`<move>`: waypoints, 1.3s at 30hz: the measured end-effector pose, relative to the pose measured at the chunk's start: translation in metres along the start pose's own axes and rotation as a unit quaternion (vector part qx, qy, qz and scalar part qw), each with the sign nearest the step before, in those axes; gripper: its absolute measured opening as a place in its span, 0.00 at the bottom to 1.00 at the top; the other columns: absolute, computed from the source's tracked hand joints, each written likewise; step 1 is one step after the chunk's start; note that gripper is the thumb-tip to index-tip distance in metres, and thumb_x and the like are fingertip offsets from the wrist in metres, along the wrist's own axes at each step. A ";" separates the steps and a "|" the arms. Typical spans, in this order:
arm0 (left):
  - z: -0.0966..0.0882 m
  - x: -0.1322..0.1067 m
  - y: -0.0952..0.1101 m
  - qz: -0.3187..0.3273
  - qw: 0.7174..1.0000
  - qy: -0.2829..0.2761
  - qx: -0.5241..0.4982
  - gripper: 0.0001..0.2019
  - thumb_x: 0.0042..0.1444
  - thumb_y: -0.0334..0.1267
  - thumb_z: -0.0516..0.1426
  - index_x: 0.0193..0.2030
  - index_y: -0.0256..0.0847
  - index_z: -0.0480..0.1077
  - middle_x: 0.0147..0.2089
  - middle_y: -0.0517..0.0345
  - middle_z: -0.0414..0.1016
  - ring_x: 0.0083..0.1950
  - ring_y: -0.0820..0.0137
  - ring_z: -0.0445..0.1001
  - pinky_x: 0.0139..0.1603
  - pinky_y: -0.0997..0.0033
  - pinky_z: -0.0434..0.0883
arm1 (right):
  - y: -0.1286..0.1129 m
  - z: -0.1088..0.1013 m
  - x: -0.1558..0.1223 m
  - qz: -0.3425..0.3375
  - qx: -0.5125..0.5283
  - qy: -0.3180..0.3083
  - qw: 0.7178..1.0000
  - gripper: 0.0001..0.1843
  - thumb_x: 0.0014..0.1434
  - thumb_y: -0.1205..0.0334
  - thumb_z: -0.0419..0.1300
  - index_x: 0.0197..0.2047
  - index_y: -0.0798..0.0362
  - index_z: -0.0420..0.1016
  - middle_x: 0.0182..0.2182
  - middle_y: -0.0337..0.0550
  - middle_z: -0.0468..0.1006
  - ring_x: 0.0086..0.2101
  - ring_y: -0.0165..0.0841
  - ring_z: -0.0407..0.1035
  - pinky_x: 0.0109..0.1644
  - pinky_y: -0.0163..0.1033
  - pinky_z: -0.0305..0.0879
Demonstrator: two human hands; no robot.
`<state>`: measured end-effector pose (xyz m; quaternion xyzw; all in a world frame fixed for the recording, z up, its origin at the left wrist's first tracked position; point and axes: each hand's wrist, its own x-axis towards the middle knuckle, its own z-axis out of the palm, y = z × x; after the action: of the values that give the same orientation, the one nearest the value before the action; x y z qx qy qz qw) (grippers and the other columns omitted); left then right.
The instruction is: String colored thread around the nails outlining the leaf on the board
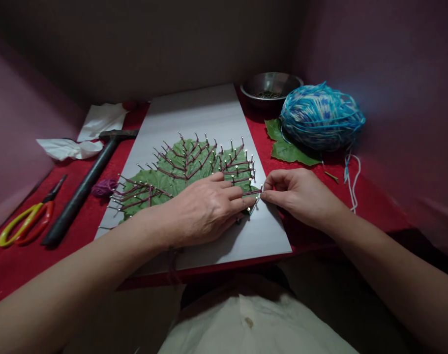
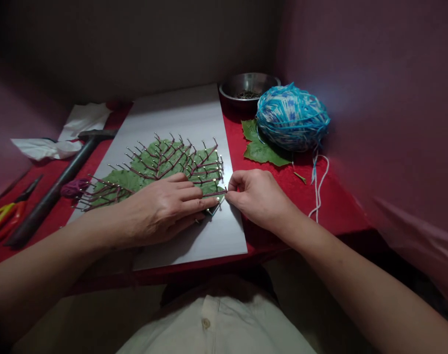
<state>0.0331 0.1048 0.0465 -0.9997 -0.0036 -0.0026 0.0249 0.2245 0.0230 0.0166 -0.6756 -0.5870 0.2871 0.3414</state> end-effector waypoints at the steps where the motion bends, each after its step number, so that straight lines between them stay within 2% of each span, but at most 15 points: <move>1: 0.000 0.000 -0.001 0.002 1.000 0.000 -0.002 0.15 0.63 0.36 0.47 0.55 0.39 0.65 0.36 0.55 0.74 0.36 0.69 0.69 0.42 0.67 0.59 | 0.000 -0.002 0.001 -0.003 -0.009 0.004 1.000 0.04 0.48 0.65 0.58 0.23 0.55 0.71 0.16 0.34 0.66 0.19 0.25 0.57 0.25 0.33 0.52; 7: 0.001 0.001 -0.003 0.013 1.000 0.001 0.012 0.15 0.64 0.37 0.47 0.55 0.39 0.66 0.36 0.55 0.74 0.36 0.69 0.70 0.40 0.67 0.59 | 0.002 -0.009 0.006 -0.022 -0.059 0.030 0.998 0.06 0.49 0.65 0.59 0.23 0.55 0.73 0.16 0.34 0.66 0.20 0.25 0.56 0.25 0.33 0.52; 12: 0.001 0.001 -0.002 0.012 1.000 0.004 0.015 0.15 0.63 0.36 0.48 0.54 0.41 0.66 0.35 0.55 0.73 0.36 0.69 0.70 0.40 0.68 0.61 | -0.001 -0.011 0.013 -0.064 -0.181 0.059 0.980 0.06 0.51 0.64 0.59 0.28 0.54 0.78 0.17 0.36 0.69 0.20 0.26 0.58 0.27 0.35 0.53; 16: 0.001 0.001 -0.001 0.001 1.000 0.004 0.008 0.15 0.63 0.37 0.48 0.53 0.41 0.67 0.35 0.55 0.73 0.36 0.69 0.70 0.39 0.67 0.63 | -0.012 -0.010 0.019 -0.070 -0.240 0.049 0.967 0.07 0.52 0.66 0.58 0.31 0.54 0.78 0.20 0.39 0.72 0.22 0.28 0.61 0.28 0.35 0.53; 19: 0.001 0.001 0.000 0.000 1.000 0.001 0.013 0.15 0.63 0.37 0.47 0.52 0.40 0.68 0.36 0.54 0.73 0.36 0.68 0.70 0.38 0.67 0.64 | -0.025 -0.009 0.021 -0.074 -0.253 0.027 0.964 0.07 0.52 0.67 0.57 0.29 0.55 0.78 0.20 0.40 0.73 0.22 0.28 0.62 0.27 0.35 0.53; 24: 0.002 0.001 0.001 -0.007 1.000 -0.003 0.017 0.15 0.63 0.37 0.47 0.52 0.39 0.68 0.37 0.53 0.73 0.36 0.67 0.69 0.38 0.66 0.64 | -0.031 -0.002 0.011 -0.088 -0.277 0.012 0.957 0.08 0.54 0.66 0.56 0.30 0.55 0.77 0.21 0.42 0.73 0.22 0.29 0.63 0.27 0.35 0.52; 29: 0.002 -0.001 0.000 -0.008 1.000 0.000 0.010 0.15 0.63 0.37 0.47 0.53 0.40 0.67 0.34 0.54 0.72 0.35 0.67 0.68 0.37 0.67 0.62 | -0.003 0.007 -0.014 -0.204 -0.311 0.037 0.927 0.11 0.58 0.66 0.52 0.31 0.56 0.75 0.23 0.43 0.75 0.25 0.29 0.66 0.28 0.35 0.51; 31: 0.002 -0.001 0.000 -0.006 1.000 0.008 0.005 0.15 0.63 0.36 0.47 0.53 0.40 0.67 0.33 0.54 0.72 0.33 0.67 0.67 0.36 0.67 0.62 | 0.009 0.008 -0.020 -0.235 -0.326 0.073 0.913 0.12 0.60 0.68 0.50 0.33 0.57 0.76 0.23 0.42 0.75 0.24 0.29 0.65 0.27 0.35 0.51; 36: 0.002 0.001 -0.001 -0.002 1.000 0.017 -0.005 0.15 0.63 0.35 0.47 0.53 0.39 0.67 0.33 0.54 0.71 0.33 0.68 0.66 0.36 0.67 0.61 | 0.023 0.008 -0.026 -0.341 -0.404 0.145 0.836 0.15 0.62 0.71 0.49 0.43 0.60 0.76 0.20 0.39 0.70 0.22 0.29 0.60 0.26 0.38 0.50; 39: 0.002 0.001 -0.001 -0.005 1.000 0.013 -0.006 0.15 0.63 0.36 0.47 0.53 0.40 0.68 0.32 0.54 0.70 0.32 0.68 0.66 0.36 0.67 0.61 | 0.025 0.009 -0.028 -0.360 -0.435 0.154 0.811 0.16 0.62 0.72 0.48 0.47 0.64 0.74 0.20 0.40 0.69 0.23 0.30 0.59 0.27 0.39 0.51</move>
<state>0.0340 0.1061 0.0448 -0.9997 -0.0079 -0.0157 0.0189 0.2285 -0.0057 -0.0089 -0.5293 -0.7913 -0.2501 0.1765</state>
